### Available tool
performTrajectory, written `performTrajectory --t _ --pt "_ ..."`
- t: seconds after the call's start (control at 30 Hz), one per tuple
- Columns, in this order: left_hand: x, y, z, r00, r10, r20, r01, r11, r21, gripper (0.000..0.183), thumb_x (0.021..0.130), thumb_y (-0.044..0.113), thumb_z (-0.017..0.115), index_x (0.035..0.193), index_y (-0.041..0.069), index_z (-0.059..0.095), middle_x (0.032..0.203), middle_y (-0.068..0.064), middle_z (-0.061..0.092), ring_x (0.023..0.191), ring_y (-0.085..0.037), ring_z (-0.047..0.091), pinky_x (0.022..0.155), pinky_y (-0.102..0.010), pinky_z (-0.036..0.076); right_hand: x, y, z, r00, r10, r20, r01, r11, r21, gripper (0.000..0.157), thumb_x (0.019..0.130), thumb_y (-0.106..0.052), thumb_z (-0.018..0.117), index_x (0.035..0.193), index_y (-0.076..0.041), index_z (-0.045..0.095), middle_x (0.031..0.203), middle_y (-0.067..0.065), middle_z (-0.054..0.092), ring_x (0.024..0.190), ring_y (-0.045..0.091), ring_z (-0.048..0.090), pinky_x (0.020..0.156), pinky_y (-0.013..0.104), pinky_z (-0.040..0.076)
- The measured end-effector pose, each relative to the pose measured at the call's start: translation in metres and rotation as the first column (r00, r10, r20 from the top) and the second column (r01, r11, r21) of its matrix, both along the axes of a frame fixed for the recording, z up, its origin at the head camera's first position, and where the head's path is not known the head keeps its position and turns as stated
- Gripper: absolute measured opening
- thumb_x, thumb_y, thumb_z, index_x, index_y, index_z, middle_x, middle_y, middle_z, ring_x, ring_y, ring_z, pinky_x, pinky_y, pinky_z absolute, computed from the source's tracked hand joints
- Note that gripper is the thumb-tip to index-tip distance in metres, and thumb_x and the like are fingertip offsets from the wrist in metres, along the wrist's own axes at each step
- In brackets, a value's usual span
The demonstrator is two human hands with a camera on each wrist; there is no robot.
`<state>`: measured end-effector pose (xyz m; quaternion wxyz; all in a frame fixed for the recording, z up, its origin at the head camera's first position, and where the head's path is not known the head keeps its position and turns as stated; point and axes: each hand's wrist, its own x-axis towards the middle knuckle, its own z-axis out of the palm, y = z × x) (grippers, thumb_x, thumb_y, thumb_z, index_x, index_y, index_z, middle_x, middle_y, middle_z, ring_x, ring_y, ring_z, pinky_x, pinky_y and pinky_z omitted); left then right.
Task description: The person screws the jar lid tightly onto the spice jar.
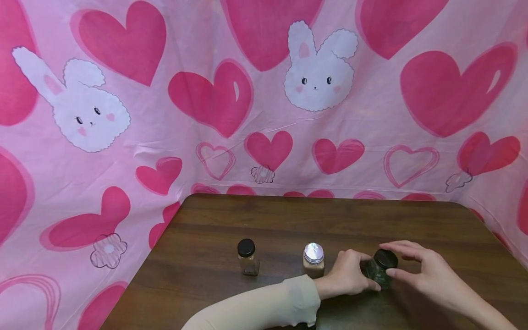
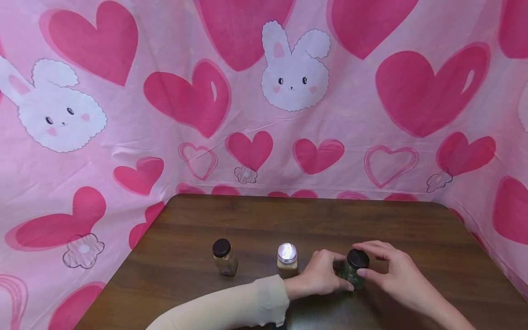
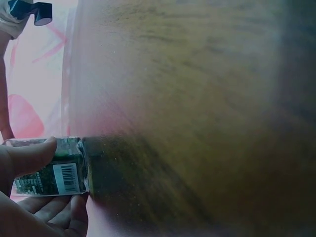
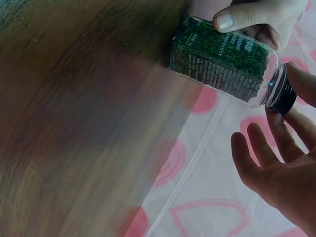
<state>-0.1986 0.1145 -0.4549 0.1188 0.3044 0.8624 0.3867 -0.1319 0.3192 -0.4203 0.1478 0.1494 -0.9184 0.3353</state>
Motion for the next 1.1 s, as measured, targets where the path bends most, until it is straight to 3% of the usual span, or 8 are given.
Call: performTrajectory --t 0.43,0.53,0.67,0.73,0.93,1.1 --pt "0.000 0.001 -0.001 1.000 0.000 0.003 0.000 1.000 -0.004 0.050 0.073 0.021 0.100 0.120 0.018 0.081 0.099 0.016 0.075 0.088 0.005 0.059 0.082 -0.018 0.047 0.001 -0.009 -0.002 0.995 -0.082 -0.050 0.084 0.996 0.043 0.053 0.071 -0.019 0.099 0.121 -0.023 0.079 0.114 -0.005 0.070 0.094 0.005 0.064 0.071 0.029 0.056" --pt "0.000 0.001 -0.001 1.000 0.001 -0.014 -0.001 1.000 -0.007 0.050 0.072 0.021 0.100 0.119 0.018 0.082 0.099 0.017 0.075 0.088 0.005 0.059 0.082 -0.017 0.047 0.001 -0.007 -0.003 0.998 -0.042 -0.043 0.042 0.999 0.015 0.064 0.072 -0.019 0.099 0.131 -0.023 0.073 0.124 -0.007 0.067 0.098 0.002 0.062 0.072 0.029 0.056" --pt "0.000 0.002 -0.001 0.999 0.006 -0.039 -0.007 1.000 -0.013 0.050 0.071 0.021 0.101 0.117 0.019 0.082 0.096 0.018 0.075 0.087 0.006 0.058 0.080 -0.015 0.046 0.002 0.000 -0.002 0.997 0.073 0.017 -0.072 0.995 -0.063 0.073 0.080 -0.013 0.093 0.146 -0.019 0.062 0.140 -0.016 0.061 0.114 -0.004 0.058 0.082 0.025 0.054" --pt "0.000 0.002 -0.001 0.999 0.005 -0.038 -0.005 1.000 -0.014 0.051 0.071 0.021 0.101 0.118 0.019 0.082 0.097 0.018 0.075 0.087 0.006 0.059 0.080 -0.015 0.046 0.002 0.004 -0.001 0.990 0.132 0.054 -0.127 0.987 -0.098 0.073 0.085 -0.008 0.089 0.150 -0.017 0.058 0.144 -0.018 0.059 0.120 -0.005 0.056 0.086 0.023 0.053" --pt "-0.001 0.001 0.000 1.000 -0.007 -0.030 0.006 1.000 -0.019 0.053 0.071 0.021 0.101 0.120 0.019 0.081 0.098 0.018 0.075 0.088 0.006 0.059 0.082 -0.016 0.046 -0.001 0.010 0.001 0.956 0.274 0.109 -0.251 0.950 -0.187 0.071 0.091 0.005 0.078 0.155 -0.009 0.052 0.149 -0.009 0.059 0.127 -0.001 0.056 0.090 0.023 0.053" --pt "-0.002 0.001 0.001 0.998 -0.020 -0.066 0.017 0.999 -0.038 0.054 0.070 0.023 0.102 0.120 0.020 0.081 0.098 0.018 0.075 0.088 0.007 0.059 0.081 -0.013 0.045 -0.002 0.010 0.001 0.942 0.306 0.137 -0.269 0.934 -0.235 0.062 0.095 0.004 0.073 0.152 -0.008 0.054 0.147 -0.007 0.062 0.122 0.005 0.060 0.087 0.026 0.054"
